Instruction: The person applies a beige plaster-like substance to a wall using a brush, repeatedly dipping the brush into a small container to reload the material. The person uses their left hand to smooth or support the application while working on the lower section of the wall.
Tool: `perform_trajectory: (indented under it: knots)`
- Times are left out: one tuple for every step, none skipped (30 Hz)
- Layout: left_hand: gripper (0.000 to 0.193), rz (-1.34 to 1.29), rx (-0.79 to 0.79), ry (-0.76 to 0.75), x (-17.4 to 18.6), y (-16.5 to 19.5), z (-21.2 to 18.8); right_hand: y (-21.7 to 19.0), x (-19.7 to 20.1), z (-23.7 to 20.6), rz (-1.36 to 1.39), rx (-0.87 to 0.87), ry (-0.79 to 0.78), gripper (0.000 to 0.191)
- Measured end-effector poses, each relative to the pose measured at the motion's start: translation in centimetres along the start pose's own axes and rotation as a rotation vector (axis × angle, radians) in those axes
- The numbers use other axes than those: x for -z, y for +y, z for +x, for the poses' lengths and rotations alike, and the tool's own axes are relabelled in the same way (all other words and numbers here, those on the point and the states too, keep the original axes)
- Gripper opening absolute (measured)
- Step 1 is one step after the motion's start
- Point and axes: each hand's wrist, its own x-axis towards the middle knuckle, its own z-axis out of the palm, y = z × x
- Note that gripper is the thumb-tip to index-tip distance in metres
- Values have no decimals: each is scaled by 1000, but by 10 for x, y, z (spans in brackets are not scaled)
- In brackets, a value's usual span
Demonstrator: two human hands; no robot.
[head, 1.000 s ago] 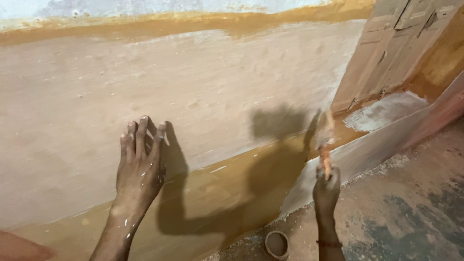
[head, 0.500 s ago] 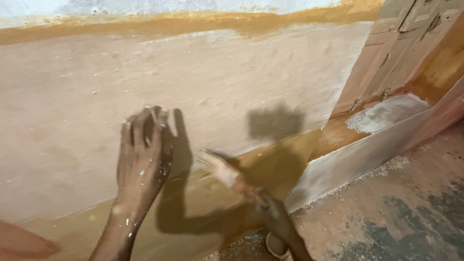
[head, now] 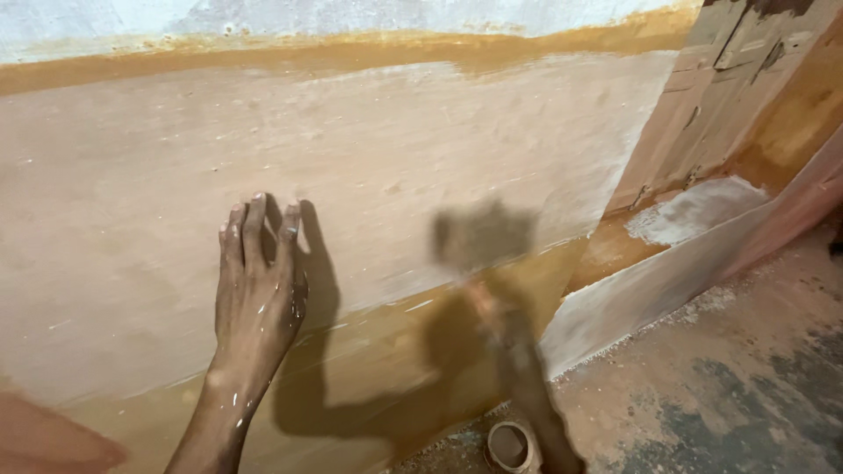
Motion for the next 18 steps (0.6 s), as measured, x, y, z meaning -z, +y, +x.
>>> perform_trajectory:
  knots:
    - [93, -46, -17, 44, 4, 0, -1, -4, -20, -13, 58, -19, -124, 49]
    - [91, -91, -34, 87, 7, -1, -2, -9, -35, -27, 117, -32, -231, 49]
    - [89, -137, -51, 127, 10, 0, -4, -13, -46, -39, 167, -47, -334, 49]
    - [90, -144, -58, 117, 12, -1, -5, -15, -56, -47, 221, -44, -420, 50]
    - [90, -150, -64, 110, 12, -2, -4, -16, -65, -51, 258, -36, -477, 50]
    - [91, -154, -69, 103, 13, -5, -4, -16, -68, -49, 290, -13, -504, 51]
    - [91, -129, -54, 76, 13, -8, -6, -16, -67, -49, 317, -3, -507, 52]
    - [92, -106, -39, 49, 12, -11, -8, -13, -61, -44, 185, -66, -355, 46]
    - [92, -81, -26, 21, 10, -15, -10, -10, -52, -37, 52, -134, -204, 43]
    - [92, -78, -16, -3, 8, -19, -12, -5, -38, -28, 92, -64, -101, 48]
    - [91, -73, -5, -27, 6, -23, -13, 1, -21, -21, 131, 10, 0, 52]
    - [91, -69, 8, -50, 3, -27, -15, 5, -3, -22, -35, -136, 150, 49]
    - [92, 3, 6, -84, -1, -31, -16, 10, 15, -23, -203, -285, 296, 47]
    - [94, 74, 5, -117, -4, -33, -16, 17, 30, -17, -233, -360, 373, 45]
    - [95, 142, 3, -153, -8, -33, -18, 24, 41, -12, -264, -439, 450, 46]
    - [94, 119, 6, -137, -12, -33, -19, 31, 47, -10, -140, -375, 468, 44]
    - [92, 98, 9, -120, -14, -32, -20, 37, 52, -6, -13, -311, 484, 42]
    - [90, 81, 14, -96, -16, -31, -19, 42, 52, -3, 119, -239, 497, 41]
